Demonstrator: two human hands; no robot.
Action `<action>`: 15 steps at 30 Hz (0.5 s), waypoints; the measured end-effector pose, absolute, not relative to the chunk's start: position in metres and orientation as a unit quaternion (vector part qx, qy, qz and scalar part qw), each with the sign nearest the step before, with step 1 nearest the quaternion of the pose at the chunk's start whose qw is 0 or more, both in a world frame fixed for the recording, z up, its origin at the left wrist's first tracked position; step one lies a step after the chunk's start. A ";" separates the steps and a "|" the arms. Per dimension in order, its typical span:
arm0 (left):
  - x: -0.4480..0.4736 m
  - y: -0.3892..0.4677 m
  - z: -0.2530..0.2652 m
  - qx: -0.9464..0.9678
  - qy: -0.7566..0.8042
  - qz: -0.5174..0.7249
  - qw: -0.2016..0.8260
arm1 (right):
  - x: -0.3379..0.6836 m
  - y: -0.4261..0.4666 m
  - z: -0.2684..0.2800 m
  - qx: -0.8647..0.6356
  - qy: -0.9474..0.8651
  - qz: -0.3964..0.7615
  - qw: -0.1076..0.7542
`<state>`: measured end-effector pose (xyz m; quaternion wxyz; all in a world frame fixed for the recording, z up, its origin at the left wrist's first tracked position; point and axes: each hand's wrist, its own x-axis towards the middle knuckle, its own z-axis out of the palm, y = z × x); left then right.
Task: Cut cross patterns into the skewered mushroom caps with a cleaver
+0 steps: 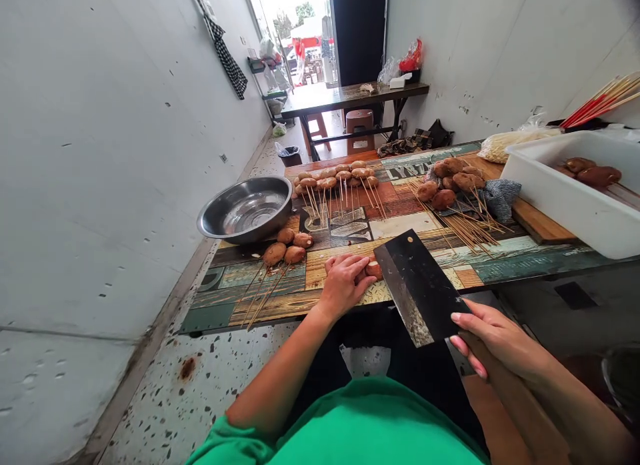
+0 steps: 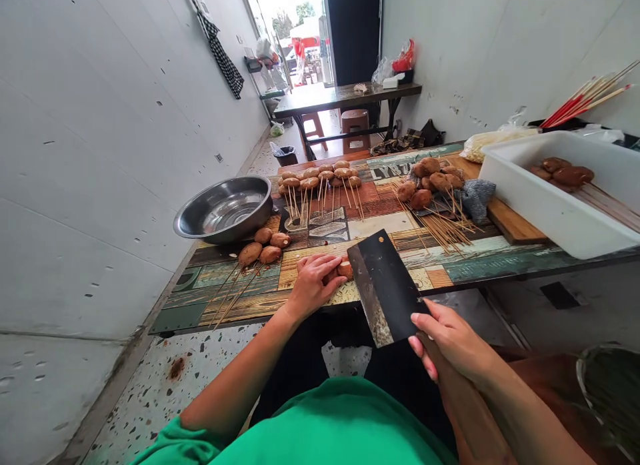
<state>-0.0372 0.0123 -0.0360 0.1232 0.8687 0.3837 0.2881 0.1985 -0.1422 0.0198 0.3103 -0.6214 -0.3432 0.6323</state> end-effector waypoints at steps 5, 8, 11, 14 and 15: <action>-0.038 0.015 -0.038 0.879 0.357 0.287 0.136 | 0.202 -0.152 0.016 -0.616 -0.327 0.645 0.311; -0.038 0.016 -0.037 0.878 0.357 0.286 0.142 | 0.202 -0.146 0.017 -0.612 -0.328 0.647 0.315; -0.038 0.015 -0.036 0.873 0.372 0.285 0.139 | 0.201 -0.143 0.024 -0.621 -0.347 0.631 0.309; -0.037 0.011 -0.034 0.871 0.378 0.286 0.127 | 0.199 -0.150 0.035 -0.662 -0.440 0.543 0.273; -0.035 0.008 -0.034 0.870 0.383 0.287 0.121 | 0.198 -0.154 0.038 -0.684 -0.492 0.474 0.256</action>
